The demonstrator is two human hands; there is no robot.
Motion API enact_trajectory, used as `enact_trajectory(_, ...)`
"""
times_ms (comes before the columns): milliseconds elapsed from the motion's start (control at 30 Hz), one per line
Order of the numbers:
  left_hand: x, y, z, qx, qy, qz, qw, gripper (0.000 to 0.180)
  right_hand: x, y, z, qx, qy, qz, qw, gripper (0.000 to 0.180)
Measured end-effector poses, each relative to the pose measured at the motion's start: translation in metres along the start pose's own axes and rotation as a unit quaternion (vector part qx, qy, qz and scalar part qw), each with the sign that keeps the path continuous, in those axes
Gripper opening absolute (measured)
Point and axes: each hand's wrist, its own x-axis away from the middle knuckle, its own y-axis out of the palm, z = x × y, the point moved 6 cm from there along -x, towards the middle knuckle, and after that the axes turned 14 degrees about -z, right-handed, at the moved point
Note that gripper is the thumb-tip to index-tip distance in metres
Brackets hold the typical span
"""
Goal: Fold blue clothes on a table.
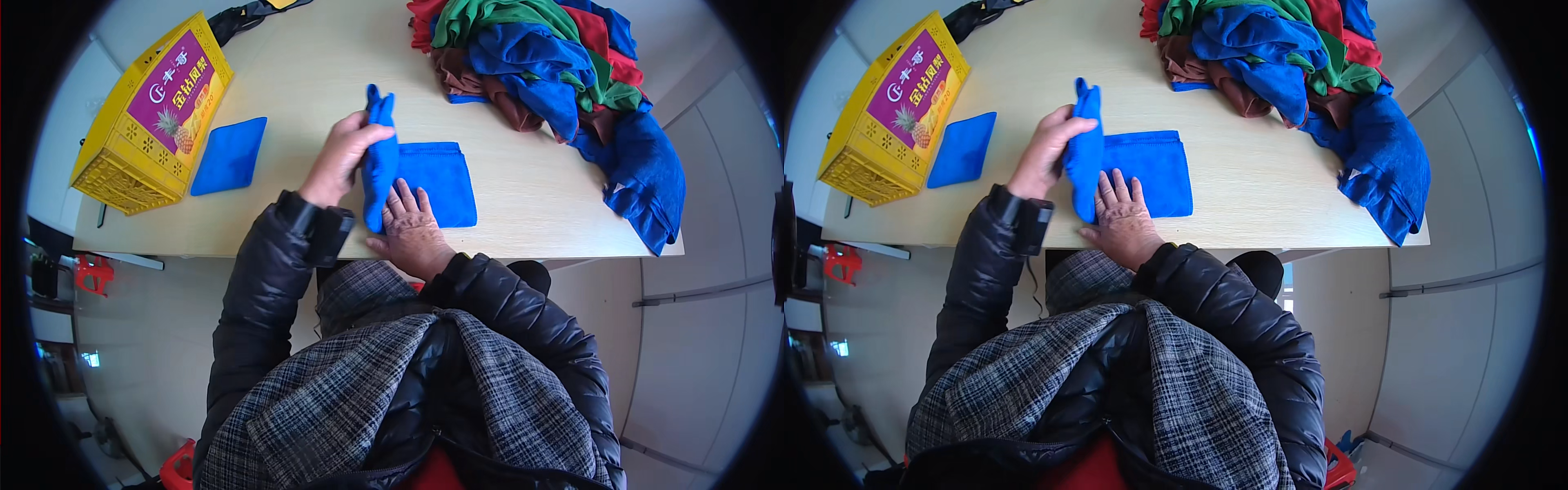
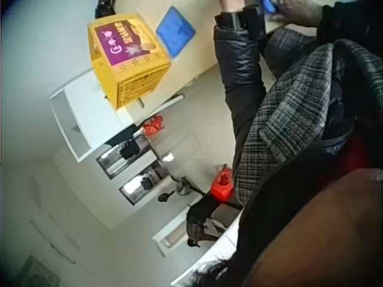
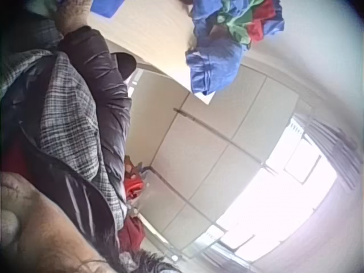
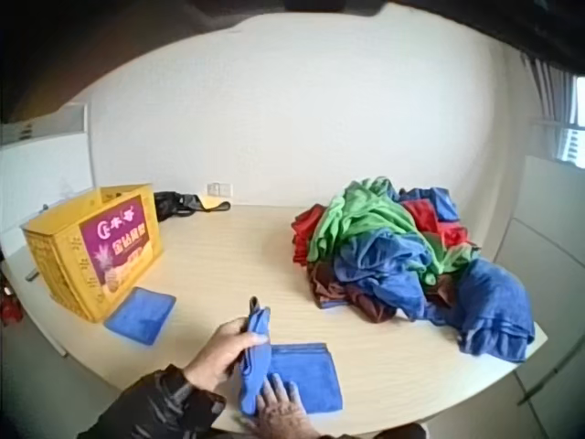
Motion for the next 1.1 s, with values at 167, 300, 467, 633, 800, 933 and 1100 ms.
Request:
enact_trajectory(167,-0.04,0.054,-0.027,-0.133,-0.064,-0.051,0.988,0.02,0.03,0.003,0.005,-0.04,-0.014,-0.062,0.997,0.073)
enact_trajectory(300,-0.066,0.076,-0.065,-0.278,-0.083,-0.062,0.955,0.022,0.045,-0.007,0.008,-0.081,-0.054,-0.082,0.992,0.057)
enact_trajectory(467,-0.075,0.087,-0.09,-0.495,-0.027,-0.032,0.868,0.025,0.051,-0.003,0.009,-0.113,-0.075,-0.071,0.988,0.044)
enact_trajectory(633,-0.054,0.108,-0.064,-0.265,-0.111,-0.098,0.953,0.024,0.053,0.005,0.023,-0.128,-0.054,-0.084,0.987,0.053)
enact_trajectory(800,0.006,0.057,-0.01,-0.518,0.075,0.024,0.852,0.026,0.055,-0.002,0.02,-0.111,-0.075,0.025,0.991,0.064)
enact_trajectory(933,0.025,0.061,-0.053,-0.634,0.159,-0.025,0.757,0.04,0.056,-0.004,0.019,-0.09,-0.073,0.022,0.993,0.072)
enact_trajectory(1100,0.024,0.049,-0.081,-0.62,0.058,-0.09,0.778,0.06,0.055,-0.024,0.02,-0.145,-0.071,-0.12,0.979,0.063)
